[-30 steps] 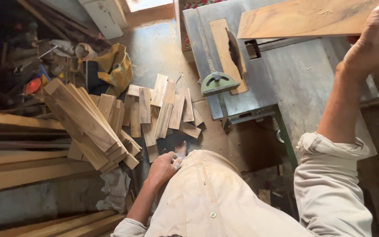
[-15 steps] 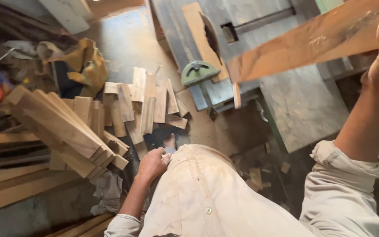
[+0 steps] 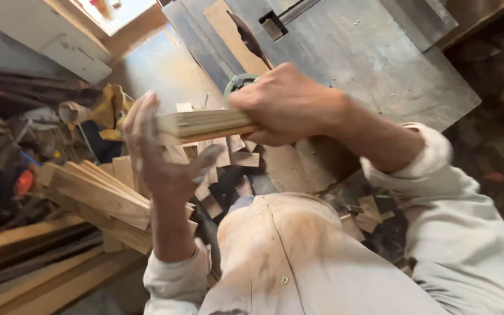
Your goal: The recorder uses a table saw to cut various small blocks of wood, utilizing a miter gauge for accuracy.
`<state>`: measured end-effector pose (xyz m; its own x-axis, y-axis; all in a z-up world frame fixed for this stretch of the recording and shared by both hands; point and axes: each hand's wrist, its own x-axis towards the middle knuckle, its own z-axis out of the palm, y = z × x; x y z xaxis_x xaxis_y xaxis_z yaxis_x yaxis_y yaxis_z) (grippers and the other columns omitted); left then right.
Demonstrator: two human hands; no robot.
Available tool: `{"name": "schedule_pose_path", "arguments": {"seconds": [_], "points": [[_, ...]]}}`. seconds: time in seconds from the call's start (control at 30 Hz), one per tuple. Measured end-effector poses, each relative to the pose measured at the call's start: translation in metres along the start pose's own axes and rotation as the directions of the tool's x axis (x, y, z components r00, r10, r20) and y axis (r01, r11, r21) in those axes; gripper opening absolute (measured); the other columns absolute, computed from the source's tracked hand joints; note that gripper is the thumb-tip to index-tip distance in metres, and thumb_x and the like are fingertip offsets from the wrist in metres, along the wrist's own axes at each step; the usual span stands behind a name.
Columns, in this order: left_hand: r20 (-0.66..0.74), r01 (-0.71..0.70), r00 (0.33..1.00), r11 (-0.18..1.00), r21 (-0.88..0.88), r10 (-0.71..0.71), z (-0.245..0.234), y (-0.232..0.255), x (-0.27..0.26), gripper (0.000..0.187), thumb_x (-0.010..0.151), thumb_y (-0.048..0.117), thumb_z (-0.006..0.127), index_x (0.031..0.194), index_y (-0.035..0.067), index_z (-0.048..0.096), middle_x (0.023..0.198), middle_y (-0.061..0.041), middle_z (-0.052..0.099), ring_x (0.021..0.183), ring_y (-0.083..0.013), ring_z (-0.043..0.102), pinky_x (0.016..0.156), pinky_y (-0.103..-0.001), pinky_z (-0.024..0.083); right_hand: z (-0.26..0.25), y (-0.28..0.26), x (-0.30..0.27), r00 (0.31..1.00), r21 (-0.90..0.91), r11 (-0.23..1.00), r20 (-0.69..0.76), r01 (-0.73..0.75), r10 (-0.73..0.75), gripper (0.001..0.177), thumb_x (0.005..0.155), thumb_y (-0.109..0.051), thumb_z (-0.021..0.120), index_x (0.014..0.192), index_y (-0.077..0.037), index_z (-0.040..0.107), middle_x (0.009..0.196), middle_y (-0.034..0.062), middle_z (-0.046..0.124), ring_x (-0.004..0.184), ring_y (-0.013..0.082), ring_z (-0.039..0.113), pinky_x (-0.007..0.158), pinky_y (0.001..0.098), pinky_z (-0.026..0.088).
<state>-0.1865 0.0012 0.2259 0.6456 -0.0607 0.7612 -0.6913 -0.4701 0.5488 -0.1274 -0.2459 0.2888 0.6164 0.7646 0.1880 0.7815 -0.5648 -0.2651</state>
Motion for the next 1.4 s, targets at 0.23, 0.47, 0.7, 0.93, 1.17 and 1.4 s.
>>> {"name": "schedule_pose_path", "arguments": {"seconds": [0.23,0.47,0.7,0.93,1.17,1.4], "points": [[-0.067,0.463,0.881,0.828,0.317,-0.468,-0.038,-0.085,-0.114,0.058,0.085,0.048,0.089,0.104,0.001,0.06,0.096,-0.014,0.065,0.088,-0.023,0.065,0.078,-0.038,0.057,0.083,-0.006,0.069,0.916,0.09,0.996,0.401,-0.025,-0.013,0.03,0.075,-0.02,0.073,0.1,-0.008,0.062,0.075,0.0094,0.069,0.065,0.0259,0.067,0.062,0.044,0.053],[-0.231,0.656,0.684,0.722,-0.222,-0.692,-0.003,-0.069,-0.143,0.057,0.097,0.056,0.076,0.104,0.003,0.06,0.099,-0.007,0.067,0.09,-0.0155,0.068,0.08,-0.031,0.06,0.14,-0.004,0.075,0.937,0.267,0.959,0.35,-0.1,0.001,0.022,0.082,-0.017,0.067,0.103,-0.011,0.067,0.068,0.009,0.069,0.057,0.0247,0.065,0.06,0.0457,0.051],[-0.156,0.957,0.136,0.171,-0.235,-0.978,0.077,-0.147,-0.281,0.049,0.108,0.045,0.063,0.093,-0.001,0.054,0.081,-0.011,0.062,0.061,-0.0173,0.057,0.051,-0.036,0.051,0.25,0.011,0.015,0.982,0.062,0.992,0.165,-0.106,0.094,0.009,0.075,-0.015,0.073,0.08,-0.007,0.071,0.081,0.0122,0.07,0.074,0.0285,0.07,0.069,0.0454,0.055],[0.047,0.89,-0.052,-0.068,-0.451,-0.998,0.096,-0.155,-0.246,0.05,0.1,0.052,0.056,0.105,0.003,0.057,0.095,-0.011,0.072,0.075,-0.0218,0.074,0.056,-0.039,0.064,0.264,0.049,-0.041,0.941,0.097,0.992,-0.323,-0.075,0.103,0.041,0.087,-0.019,0.075,0.122,0.0,0.065,0.142,0.0291,0.053,0.14,0.0448,0.047,0.116,0.0529,0.043],[0.065,0.92,0.029,0.002,-0.393,-0.997,0.111,-0.174,-0.239,0.057,0.101,0.054,0.057,0.112,-0.002,0.057,0.103,-0.017,0.067,0.083,-0.0263,0.07,0.066,-0.048,0.064,0.283,0.086,-0.033,0.951,-0.03,0.997,-0.304,-0.073,0.061,0.04,0.091,-0.024,0.071,0.124,-0.003,0.06,0.147,0.0296,0.049,0.143,0.0448,0.043,0.119,0.0544,0.032],[0.322,0.127,0.847,0.75,0.649,-0.422,0.096,-0.169,-0.129,0.071,0.087,0.048,0.071,0.134,-0.003,0.054,0.124,-0.026,0.064,0.116,-0.0409,0.062,0.1,-0.058,0.042,0.292,0.106,-0.026,0.943,-0.118,0.991,-0.333,-0.06,0.017,0.039,0.098,-0.025,0.069,0.131,-0.007,0.058,0.148,0.0201,0.053,0.147,0.035,0.046,0.127,0.0475,0.03]]}}
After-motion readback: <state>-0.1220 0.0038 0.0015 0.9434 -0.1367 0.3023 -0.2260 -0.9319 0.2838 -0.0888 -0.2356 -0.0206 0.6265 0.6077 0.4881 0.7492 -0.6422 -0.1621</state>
